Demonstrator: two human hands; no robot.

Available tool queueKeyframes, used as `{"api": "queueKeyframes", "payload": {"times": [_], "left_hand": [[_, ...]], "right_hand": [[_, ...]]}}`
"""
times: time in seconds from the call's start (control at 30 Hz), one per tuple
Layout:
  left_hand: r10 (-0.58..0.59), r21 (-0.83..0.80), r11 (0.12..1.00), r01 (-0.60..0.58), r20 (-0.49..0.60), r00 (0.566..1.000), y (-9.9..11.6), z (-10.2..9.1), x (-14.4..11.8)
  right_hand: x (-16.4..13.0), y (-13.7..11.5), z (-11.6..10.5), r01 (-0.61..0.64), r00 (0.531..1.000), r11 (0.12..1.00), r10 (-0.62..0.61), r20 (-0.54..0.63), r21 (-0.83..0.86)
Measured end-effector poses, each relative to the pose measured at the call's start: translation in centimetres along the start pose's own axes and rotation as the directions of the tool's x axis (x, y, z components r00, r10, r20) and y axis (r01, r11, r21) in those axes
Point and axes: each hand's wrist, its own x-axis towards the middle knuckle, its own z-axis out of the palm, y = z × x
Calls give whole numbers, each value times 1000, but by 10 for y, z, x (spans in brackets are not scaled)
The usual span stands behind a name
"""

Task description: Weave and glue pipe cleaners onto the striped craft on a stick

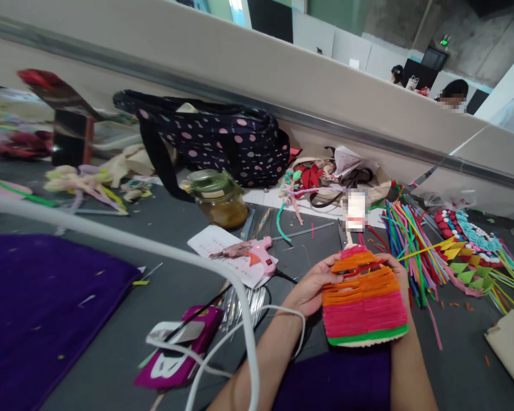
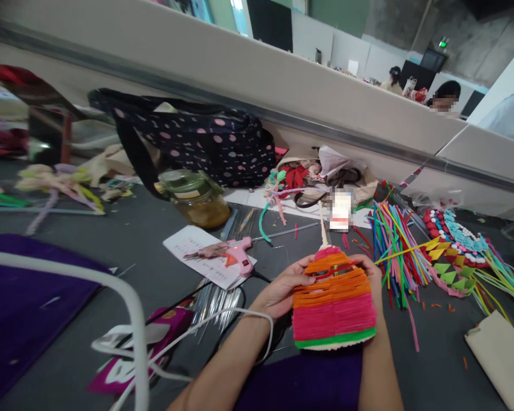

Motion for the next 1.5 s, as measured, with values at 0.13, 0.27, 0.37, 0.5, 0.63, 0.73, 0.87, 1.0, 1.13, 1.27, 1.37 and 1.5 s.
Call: {"api": "queueKeyframes", "payload": {"times": [0.13, 0.27, 0.37, 0.5, 0.63, 0.73, 0.87, 1.0, 1.13, 1.27, 1.37, 1.5], "left_hand": [[16, 19, 1000, -15, -41, 999, 3, 1, -2], [20, 60, 998, -14, -106, 994, 6, 1, -2], [45, 109, 994, -30, -144, 989, 6, -1, -1], [78, 144, 988, -52, -181, 980, 4, -2, 2], [100, 144, 987, -74, -183, 978, 1, -2, 4], [87, 155, 986, -59, -180, 980, 1, -2, 3], [111, 148, 985, -83, -194, 975, 5, -4, 2], [217, 112, 974, -196, -221, 951, 9, -5, 3], [224, 96, 973, -208, -208, 952, 8, -2, 3], [164, 80, 985, -154, -143, 976, 4, 1, 2], [103, 73, 993, -97, -94, 990, 0, 1, 3], [92, 77, 993, -85, -89, 992, -5, -2, 6]], "right_hand": [[4, 0, -13, 152, 969, 960, -192, -156, -236], [8, -5, -27, 420, 823, 671, -566, -56, -611], [11, -8, -36, 456, 724, 535, -688, -53, -712], [11, -6, -39, 453, 657, 497, -747, -101, -740], [9, -6, -42, 445, 643, 475, -760, -99, -759], [7, -12, -50, 377, 670, 404, -740, -55, -833], [9, -23, -64, 269, 757, 647, -600, -259, -714], [8, -23, -65, 55, 881, 945, -198, -429, -324], [6, -17, -42, -43, 963, 935, -55, -266, -351], [17, -16, -10, -46, 982, 947, -15, -188, -319], [31, -21, 5, -87, 981, 974, 48, -186, -209], [41, -28, 12, -27, 988, 980, -4, -153, -197]]}}
